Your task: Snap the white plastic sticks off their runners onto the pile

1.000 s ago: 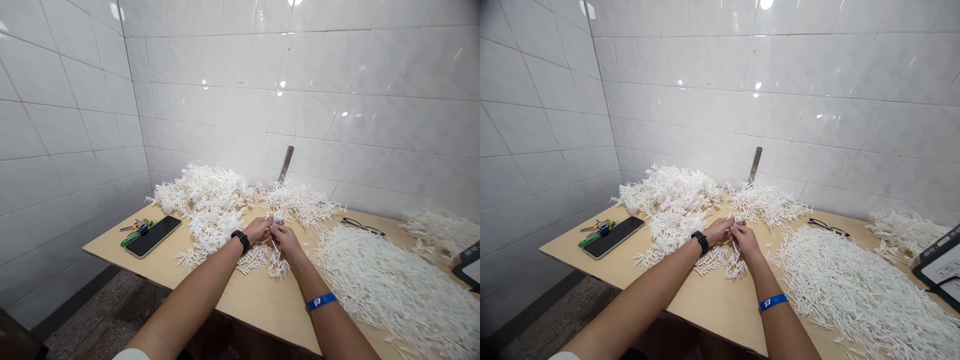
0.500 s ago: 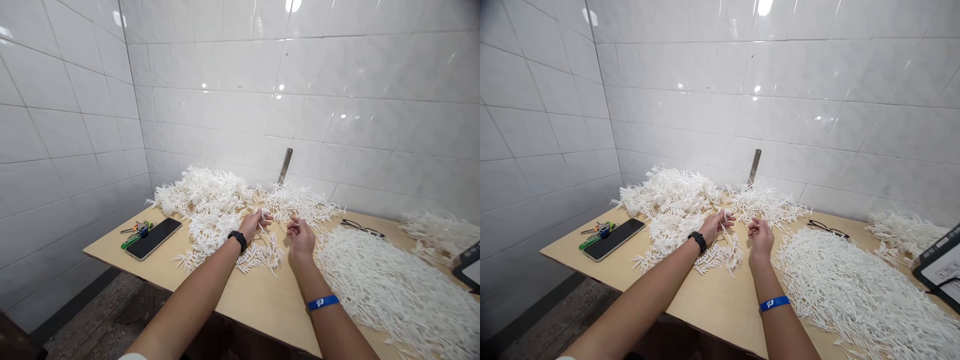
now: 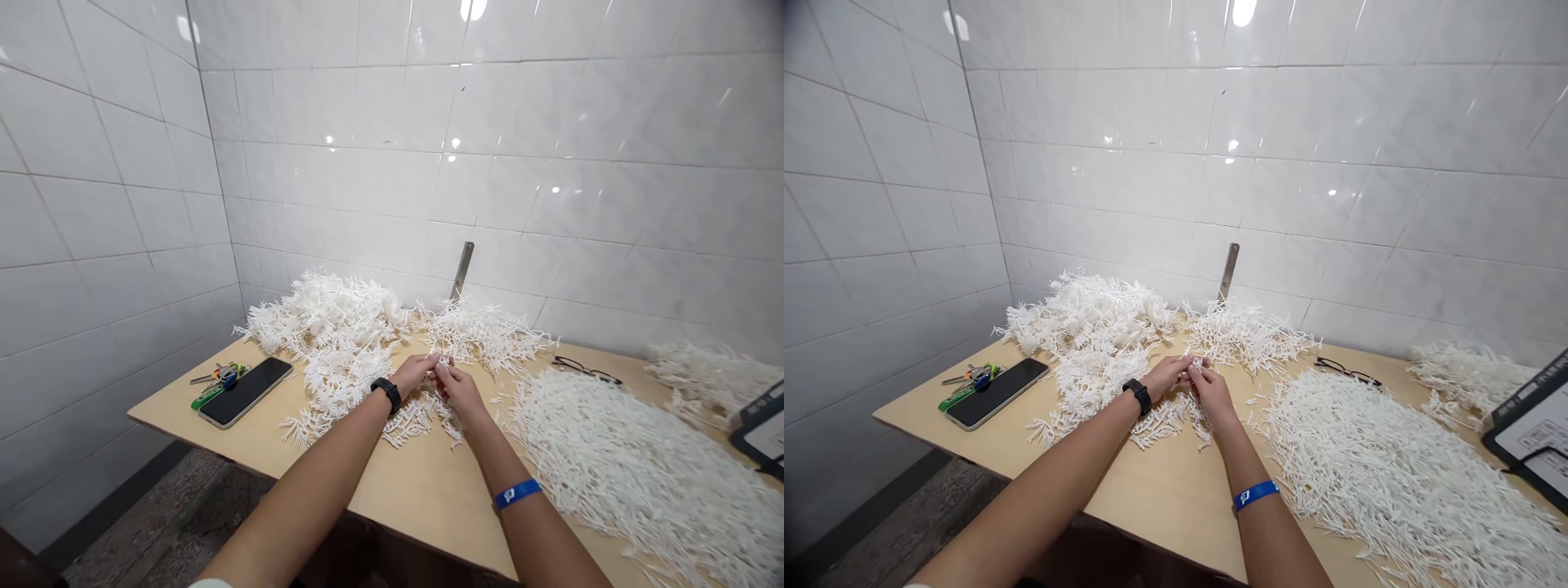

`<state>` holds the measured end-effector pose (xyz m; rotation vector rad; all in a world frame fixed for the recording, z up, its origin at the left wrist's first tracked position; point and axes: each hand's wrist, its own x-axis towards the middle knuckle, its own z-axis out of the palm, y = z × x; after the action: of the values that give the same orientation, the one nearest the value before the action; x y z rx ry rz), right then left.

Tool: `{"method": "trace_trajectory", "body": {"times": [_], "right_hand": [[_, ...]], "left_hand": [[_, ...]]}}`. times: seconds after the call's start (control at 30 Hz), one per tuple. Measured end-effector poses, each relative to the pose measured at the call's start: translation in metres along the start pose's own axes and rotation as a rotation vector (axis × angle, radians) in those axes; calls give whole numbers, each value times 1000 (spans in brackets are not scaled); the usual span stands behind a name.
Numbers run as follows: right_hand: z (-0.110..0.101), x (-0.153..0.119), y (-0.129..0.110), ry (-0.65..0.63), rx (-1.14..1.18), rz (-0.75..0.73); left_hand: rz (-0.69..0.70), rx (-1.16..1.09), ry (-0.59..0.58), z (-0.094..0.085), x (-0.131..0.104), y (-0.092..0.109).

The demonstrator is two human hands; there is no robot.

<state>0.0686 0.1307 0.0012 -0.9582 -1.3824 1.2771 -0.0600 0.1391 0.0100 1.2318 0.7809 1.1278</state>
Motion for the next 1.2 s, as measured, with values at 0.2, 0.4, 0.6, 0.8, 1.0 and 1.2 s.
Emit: {"method": "trace_trajectory", "body": {"times": [0.2, 0.4, 0.6, 0.8, 1.0, 1.2], "right_hand": [[-1, -6, -1, -100, -7, -94], [18, -19, -9, -200, 5, -149], [-23, -4, -13, 509, 540, -259], [-33, 1, -6, 513, 529, 22], [-13, -3, -9, 327, 318, 45], [-3, -2, -3, -4, 11, 26]], "left_hand": [[38, 12, -2, 4, -1, -1], [65, -14, 382, -4, 3, 3], [-41, -82, 188, -3, -2, 11], [-34, -3, 114, 0, -3, 8], [-2, 117, 76, 0, -3, 7], [45, 154, 37, 4, 1, -3]]}}
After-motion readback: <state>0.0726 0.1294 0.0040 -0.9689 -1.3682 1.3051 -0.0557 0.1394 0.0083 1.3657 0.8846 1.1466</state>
